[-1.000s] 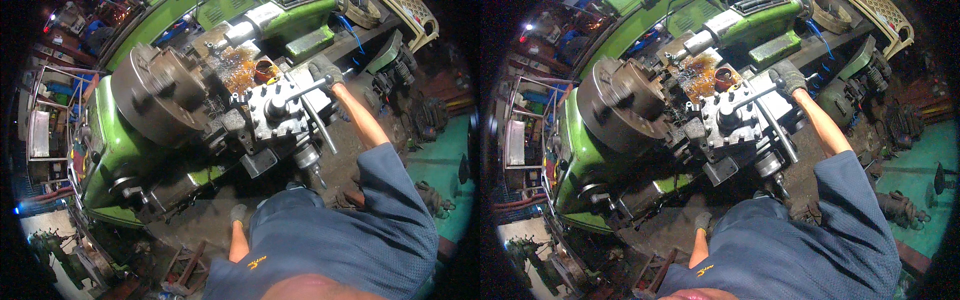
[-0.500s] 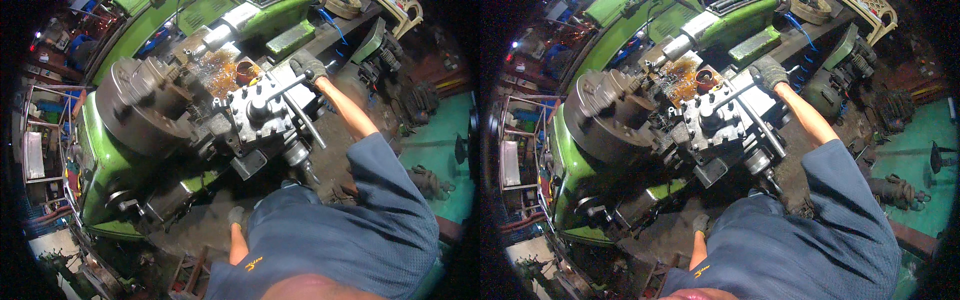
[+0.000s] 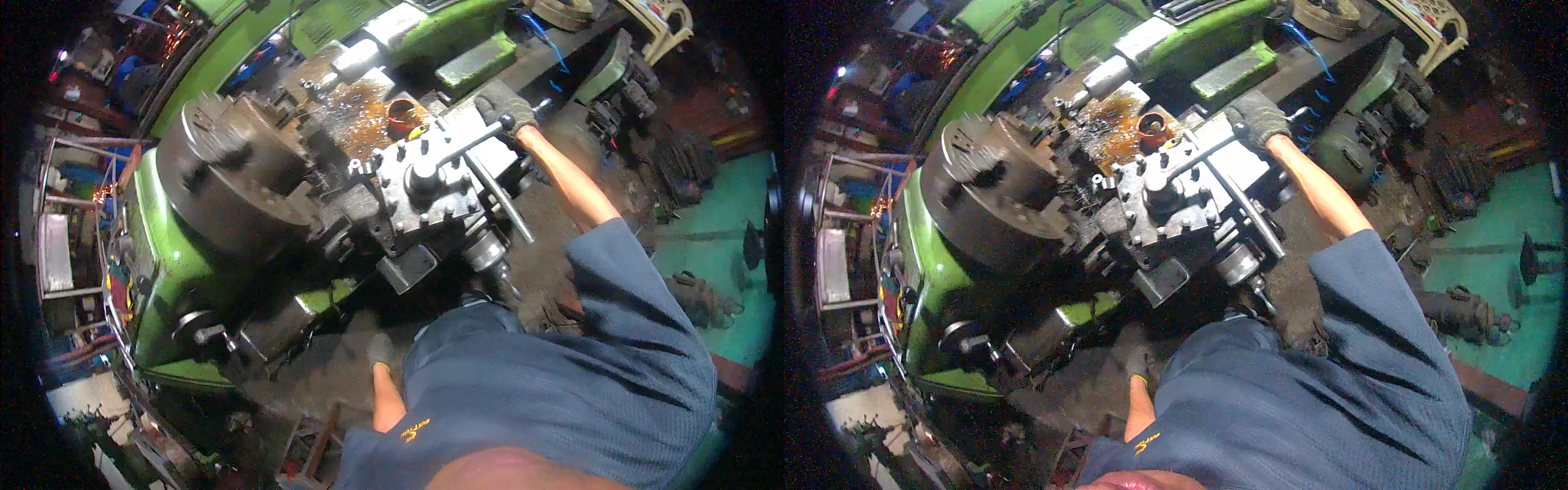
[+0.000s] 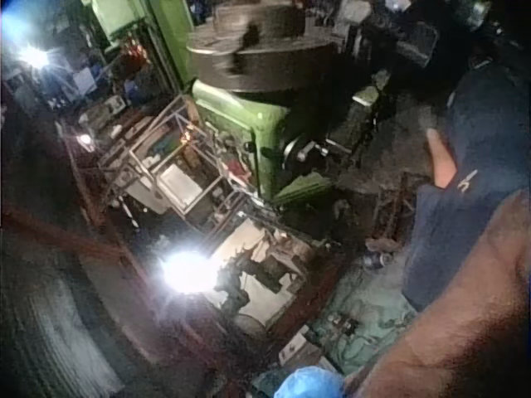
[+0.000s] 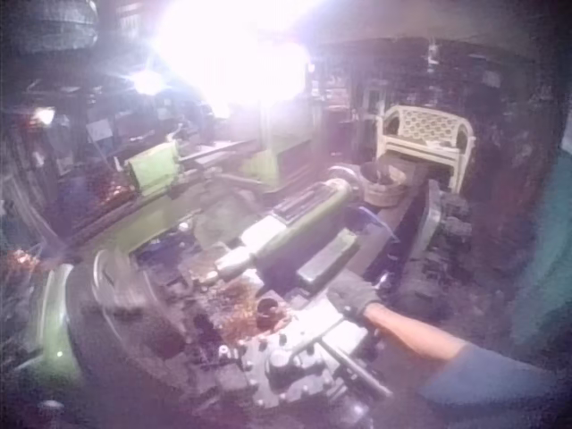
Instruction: The person operates a green metal lathe, using gloved hands to manipulate the tool post and control levers while a cylindrical metal workpiece rotates. The operator adjusts the cutting tool's position and engages the machine's feed mechanisms to machine the workpiece surface.
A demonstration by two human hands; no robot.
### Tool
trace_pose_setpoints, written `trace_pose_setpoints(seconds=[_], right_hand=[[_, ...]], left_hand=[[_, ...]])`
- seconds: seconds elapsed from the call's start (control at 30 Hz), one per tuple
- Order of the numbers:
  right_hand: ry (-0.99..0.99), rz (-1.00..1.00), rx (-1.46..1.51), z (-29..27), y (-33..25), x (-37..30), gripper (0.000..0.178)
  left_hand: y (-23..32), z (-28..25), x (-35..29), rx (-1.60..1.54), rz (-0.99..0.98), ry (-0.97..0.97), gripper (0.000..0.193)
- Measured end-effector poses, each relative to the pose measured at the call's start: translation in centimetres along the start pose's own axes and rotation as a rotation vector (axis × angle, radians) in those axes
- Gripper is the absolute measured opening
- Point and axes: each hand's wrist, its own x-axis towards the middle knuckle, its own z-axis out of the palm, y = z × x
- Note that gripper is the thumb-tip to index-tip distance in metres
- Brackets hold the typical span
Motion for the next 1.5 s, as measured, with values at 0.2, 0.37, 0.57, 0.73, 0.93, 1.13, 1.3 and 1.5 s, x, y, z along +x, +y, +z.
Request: trace_pose_setpoints(seconds=[0.2, 0.37, 0.57, 0.73, 0.93, 1.13, 1.3, 1.5], right_hand=[[-0.051, 0.014, -0.01, -1.1, -0.6, -0.4, 0.032], [-0.12, 0.031, -0.036, -0.4, -0.3, 0.1, 0.035], [-0.141, 0.116, -0.047, 0.5, 0.9, 0.0, 0.039], [-0.166, 0.145, -0.053, 0.3, 0.2, 0.3, 0.04], [-0.113, 0.096, -0.041, 0.5, 0.9, 0.0, 0.036], [-0.117, 0.086, -0.027, 0.7, 0.9, 0.1, 0.038], [-0.073, 0.059, -0.029, 0.9, 1.1, 0.0, 0.032], [-0.153, 0.159, -0.036, 0.6, 0.5, 0.1, 0.04]], left_hand=[[2.2, -6.3, 1.3, -1.012, 0.115, 0.014, 0.057], [10.7, -10.5, -1.2, -1.64, -0.203, 0.194, 0.065], [16.7, -13.6, -2.4, -1.446, -0.164, 0.218, 0.063], [13.1, -12.4, 1.5, -1.436, -0.151, 0.159, 0.042], [15.2, -12.8, 3.2, -1.413, -0.31, 0.126, 0.014], [15.8, -15.8, 3.8, -1.19, -0.438, 0.275, 0.015], [15.0, -15.6, 3.9, -1.172, -0.416, 0.246, 0.013], [14.6, -15.1, 4.8, -1.167, -0.454, 0.271, 0.013]])
